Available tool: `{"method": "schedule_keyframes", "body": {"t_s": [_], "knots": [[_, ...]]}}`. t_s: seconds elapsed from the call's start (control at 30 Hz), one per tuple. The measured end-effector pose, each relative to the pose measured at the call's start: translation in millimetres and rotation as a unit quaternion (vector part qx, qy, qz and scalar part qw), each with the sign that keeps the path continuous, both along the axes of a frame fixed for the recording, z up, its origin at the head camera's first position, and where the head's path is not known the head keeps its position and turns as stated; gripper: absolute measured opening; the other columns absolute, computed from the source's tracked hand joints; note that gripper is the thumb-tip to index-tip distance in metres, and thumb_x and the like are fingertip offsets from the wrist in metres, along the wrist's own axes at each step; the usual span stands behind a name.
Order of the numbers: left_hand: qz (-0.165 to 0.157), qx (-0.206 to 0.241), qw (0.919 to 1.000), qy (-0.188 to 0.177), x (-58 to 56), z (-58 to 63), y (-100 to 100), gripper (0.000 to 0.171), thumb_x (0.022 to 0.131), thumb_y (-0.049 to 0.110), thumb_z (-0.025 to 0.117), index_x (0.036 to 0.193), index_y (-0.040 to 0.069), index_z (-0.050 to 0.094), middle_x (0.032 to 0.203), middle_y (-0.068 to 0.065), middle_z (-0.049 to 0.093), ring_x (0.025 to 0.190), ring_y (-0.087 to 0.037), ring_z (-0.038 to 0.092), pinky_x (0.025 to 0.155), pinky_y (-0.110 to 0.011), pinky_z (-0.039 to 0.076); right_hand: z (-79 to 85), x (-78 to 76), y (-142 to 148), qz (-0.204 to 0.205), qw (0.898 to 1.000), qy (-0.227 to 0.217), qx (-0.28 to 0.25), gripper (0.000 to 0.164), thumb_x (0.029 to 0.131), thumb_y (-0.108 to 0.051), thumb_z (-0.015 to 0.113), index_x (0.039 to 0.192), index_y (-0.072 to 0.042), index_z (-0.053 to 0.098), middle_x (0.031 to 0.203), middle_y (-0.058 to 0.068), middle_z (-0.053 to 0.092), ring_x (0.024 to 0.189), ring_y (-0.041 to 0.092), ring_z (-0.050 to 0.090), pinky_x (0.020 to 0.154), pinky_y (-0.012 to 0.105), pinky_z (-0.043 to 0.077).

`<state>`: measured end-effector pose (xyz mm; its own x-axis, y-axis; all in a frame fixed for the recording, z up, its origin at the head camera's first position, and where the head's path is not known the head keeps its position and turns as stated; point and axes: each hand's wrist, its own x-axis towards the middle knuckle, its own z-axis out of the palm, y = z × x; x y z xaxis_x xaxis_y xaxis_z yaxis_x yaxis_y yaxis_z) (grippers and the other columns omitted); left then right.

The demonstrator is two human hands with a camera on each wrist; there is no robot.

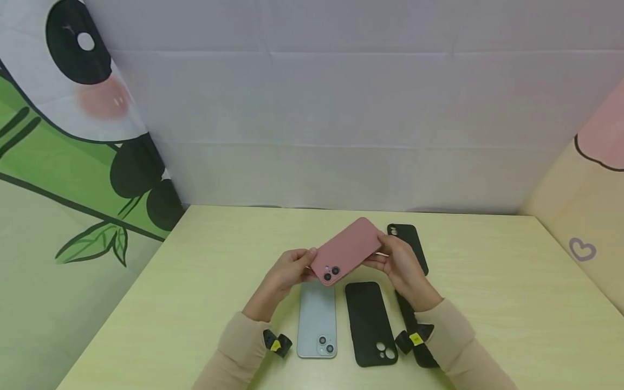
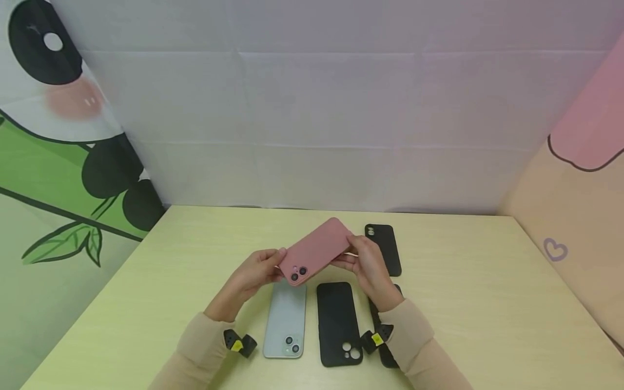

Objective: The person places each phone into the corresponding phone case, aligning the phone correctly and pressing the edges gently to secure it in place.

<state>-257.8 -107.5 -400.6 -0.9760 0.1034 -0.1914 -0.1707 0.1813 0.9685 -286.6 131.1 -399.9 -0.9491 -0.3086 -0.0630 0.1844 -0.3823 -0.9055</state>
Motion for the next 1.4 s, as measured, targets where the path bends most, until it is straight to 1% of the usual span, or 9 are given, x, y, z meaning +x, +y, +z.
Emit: {"method": "schedule_keyframes", "body": {"t_s": [0.17,0.33,0.5,0.67,0.8,1.03,1.23,1.33,1.4], "knots": [[0.036,0.000,0.9993,0.006,-3.4,0.3,-1,0.037,0.096,0.032,0.046,0.101,-0.001,0.062,0.075,-0.001,0.056,0.067,-0.012,0.051,0.064,-0.021,0.045,-0.5,2.0,5,0.022,0.999,0.010,0.035,0.020,0.097,-0.019,0.045,0.105,-0.001,0.049,0.086,0.002,0.064,0.077,0.016,0.068,0.076,0.032,0.054],[0.064,-0.003,0.9979,0.010,-6.6,3.1,-2,0.038,0.096,0.033,0.046,0.101,-0.001,0.062,0.078,-0.002,0.056,0.071,-0.014,0.051,0.066,-0.023,0.046,-1.3,4.6,10,0.045,0.997,0.012,0.063,0.014,0.095,-0.015,0.049,0.096,-0.002,0.055,0.085,0.003,0.067,0.079,0.018,0.068,0.076,0.031,0.054],[0.078,0.015,0.9968,0.007,-8.4,4.4,0,0.034,0.095,0.029,0.048,0.108,0.000,0.061,0.088,-0.005,0.059,0.079,-0.015,0.055,0.070,-0.024,0.048,-3.2,8.0,12,0.052,0.996,0.010,0.069,0.022,0.095,-0.014,0.048,0.105,0.005,0.052,0.087,0.004,0.069,0.082,0.018,0.069,0.077,0.031,0.053],[0.080,0.045,0.9958,0.009,-8.1,2.4,3,0.031,0.094,0.021,0.051,0.115,-0.001,0.057,0.099,-0.009,0.061,0.084,-0.014,0.057,0.074,-0.024,0.050,-4.2,11.7,11,0.023,0.998,0.001,0.053,0.030,0.096,-0.010,0.044,0.117,0.012,0.043,0.088,0.005,0.069,0.082,0.018,0.069,0.078,0.031,0.053],[0.071,0.070,0.9949,0.012,-5.4,1.6,6,0.033,0.093,0.017,0.053,0.120,-0.001,0.054,0.103,-0.010,0.060,0.086,-0.013,0.058,0.077,-0.026,0.051,-3.9,14.2,9,-0.007,0.999,-0.005,0.047,0.029,0.097,-0.007,0.040,0.117,0.013,0.043,0.085,0.005,0.069,0.081,0.018,0.069,0.077,0.032,0.053],[0.028,0.083,0.9961,0.013,1.5,1.3,9,0.036,0.094,0.013,0.051,0.127,0.001,0.045,0.100,-0.009,0.059,0.081,-0.011,0.059,0.075,-0.024,0.052,-3.1,15.4,6,-0.052,0.998,-0.012,0.036,0.018,0.097,-0.005,0.038,0.101,0.008,0.050,0.078,0.006,0.070,0.077,0.019,0.069,0.076,0.034,0.054],[-0.025,0.086,0.9960,0.003,3.1,0.5,7,0.042,0.093,0.011,0.052,0.131,0.003,0.038,0.097,-0.010,0.063,0.078,-0.010,0.063,0.077,-0.027,0.053,-1.5,16.6,7,-0.060,0.998,-0.011,0.026,0.016,0.097,-0.008,0.041,0.091,0.000,0.054,0.077,0.005,0.070,0.076,0.018,0.069,0.074,0.033,0.054],[-0.031,0.099,0.9946,-0.002,3.2,0.6,6,0.045,0.091,0.008,0.055,0.131,0.002,0.037,0.099,-0.012,0.063,0.079,-0.010,0.064,0.078,-0.028,0.053,-0.4,17.5,7,-0.056,0.998,-0.012,0.024,0.016,0.097,-0.009,0.042,0.088,-0.002,0.054,0.078,0.004,0.070,0.076,0.017,0.069,0.074,0.032,0.054],[-0.022,0.102,0.9946,0.000,4.2,1.7,5,0.046,0.089,0.006,0.057,0.131,0.002,0.038,0.102,-0.016,0.063,0.078,-0.012,0.064,0.078,-0.030,0.053,0.3,18.1,7,-0.050,0.998,-0.015,0.023,0.015,0.096,-0.009,0.043,0.088,-0.003,0.054,0.079,0.003,0.070,0.076,0.017,0.069,0.074,0.032,0.054]]}}
